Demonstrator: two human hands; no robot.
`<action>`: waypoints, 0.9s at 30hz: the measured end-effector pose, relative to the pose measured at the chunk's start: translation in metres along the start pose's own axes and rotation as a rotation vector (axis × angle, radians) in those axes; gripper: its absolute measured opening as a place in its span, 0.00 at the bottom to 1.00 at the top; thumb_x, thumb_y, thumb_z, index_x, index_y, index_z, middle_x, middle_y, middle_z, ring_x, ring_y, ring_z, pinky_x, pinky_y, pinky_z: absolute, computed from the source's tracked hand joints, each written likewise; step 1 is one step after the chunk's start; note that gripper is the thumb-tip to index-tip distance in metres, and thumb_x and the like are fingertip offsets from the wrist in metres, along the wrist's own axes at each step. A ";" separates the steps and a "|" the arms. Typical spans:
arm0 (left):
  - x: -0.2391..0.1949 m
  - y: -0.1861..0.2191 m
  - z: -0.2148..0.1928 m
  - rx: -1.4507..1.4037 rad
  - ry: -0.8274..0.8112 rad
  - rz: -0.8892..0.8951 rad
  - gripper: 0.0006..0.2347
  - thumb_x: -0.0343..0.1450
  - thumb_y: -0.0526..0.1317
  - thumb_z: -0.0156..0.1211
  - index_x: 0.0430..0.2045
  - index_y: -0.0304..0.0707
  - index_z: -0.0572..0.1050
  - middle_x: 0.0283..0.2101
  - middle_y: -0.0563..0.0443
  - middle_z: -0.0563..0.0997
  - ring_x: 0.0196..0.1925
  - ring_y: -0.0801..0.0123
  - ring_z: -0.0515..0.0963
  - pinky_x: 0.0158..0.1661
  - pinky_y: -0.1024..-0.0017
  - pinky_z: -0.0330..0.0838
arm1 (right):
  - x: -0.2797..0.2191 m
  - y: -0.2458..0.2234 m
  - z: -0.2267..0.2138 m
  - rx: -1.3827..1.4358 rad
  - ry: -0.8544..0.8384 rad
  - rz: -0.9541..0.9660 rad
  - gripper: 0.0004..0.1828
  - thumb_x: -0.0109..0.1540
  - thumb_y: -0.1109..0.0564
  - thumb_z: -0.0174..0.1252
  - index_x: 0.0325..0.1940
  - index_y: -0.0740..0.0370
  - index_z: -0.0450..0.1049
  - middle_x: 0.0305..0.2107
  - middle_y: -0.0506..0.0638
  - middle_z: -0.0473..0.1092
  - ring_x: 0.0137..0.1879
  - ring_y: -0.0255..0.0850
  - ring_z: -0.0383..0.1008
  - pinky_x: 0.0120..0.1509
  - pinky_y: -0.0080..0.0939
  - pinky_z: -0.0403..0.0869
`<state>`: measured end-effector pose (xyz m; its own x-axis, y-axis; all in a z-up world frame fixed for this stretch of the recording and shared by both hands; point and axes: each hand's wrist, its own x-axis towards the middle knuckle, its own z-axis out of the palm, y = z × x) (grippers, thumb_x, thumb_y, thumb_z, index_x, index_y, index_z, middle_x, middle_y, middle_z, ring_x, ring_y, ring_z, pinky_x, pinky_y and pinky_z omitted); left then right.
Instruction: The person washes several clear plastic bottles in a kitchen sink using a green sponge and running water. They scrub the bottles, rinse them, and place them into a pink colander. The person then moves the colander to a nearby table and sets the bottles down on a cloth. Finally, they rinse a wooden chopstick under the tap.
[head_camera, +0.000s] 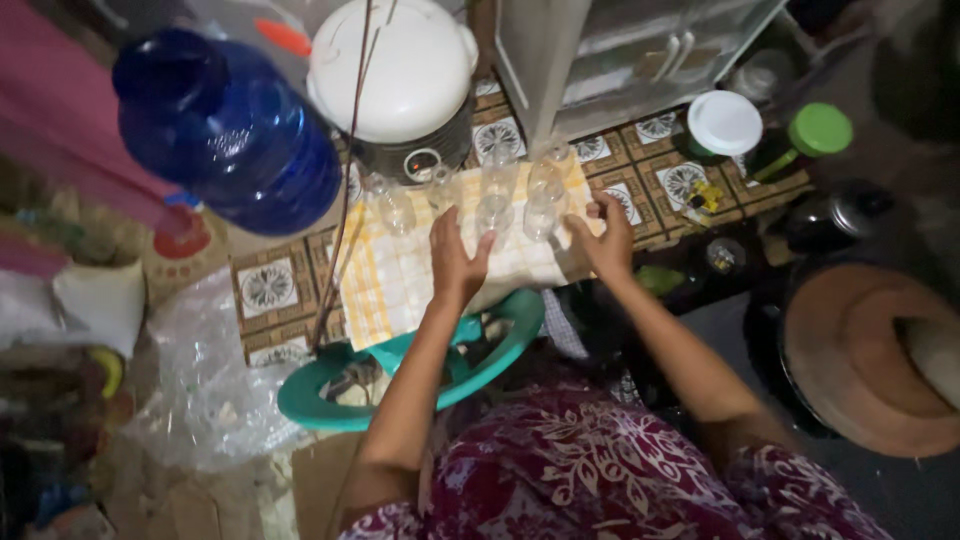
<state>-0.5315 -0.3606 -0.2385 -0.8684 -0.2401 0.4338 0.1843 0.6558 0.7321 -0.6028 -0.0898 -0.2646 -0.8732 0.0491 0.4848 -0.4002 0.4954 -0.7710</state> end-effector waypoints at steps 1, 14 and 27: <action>-0.001 0.008 -0.011 0.020 0.017 0.060 0.26 0.74 0.42 0.65 0.62 0.22 0.65 0.64 0.26 0.69 0.68 0.34 0.64 0.68 0.49 0.57 | 0.000 -0.016 -0.008 -0.018 0.005 0.057 0.24 0.61 0.52 0.72 0.56 0.65 0.75 0.40 0.53 0.76 0.43 0.39 0.74 0.52 0.40 0.75; -0.004 0.092 -0.129 -0.171 -0.105 0.393 0.13 0.75 0.34 0.58 0.53 0.34 0.70 0.70 0.29 0.65 0.76 0.37 0.61 0.75 0.44 0.53 | -0.060 -0.224 -0.080 -0.199 0.128 -0.088 0.27 0.60 0.59 0.68 0.63 0.61 0.71 0.69 0.65 0.57 0.72 0.59 0.65 0.75 0.54 0.66; -0.012 0.174 -0.120 -0.320 -0.546 0.908 0.37 0.80 0.58 0.45 0.78 0.45 0.34 0.83 0.41 0.36 0.81 0.37 0.29 0.75 0.37 0.22 | -0.211 -0.350 -0.155 -0.780 0.531 0.155 0.50 0.61 0.43 0.73 0.79 0.57 0.53 0.78 0.68 0.40 0.85 0.65 0.38 0.86 0.73 0.38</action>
<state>-0.4340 -0.3293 -0.0529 -0.4218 0.6361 0.6462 0.8979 0.1940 0.3951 -0.2351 -0.1389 -0.0335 -0.5839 0.4551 0.6723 0.1749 0.8792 -0.4432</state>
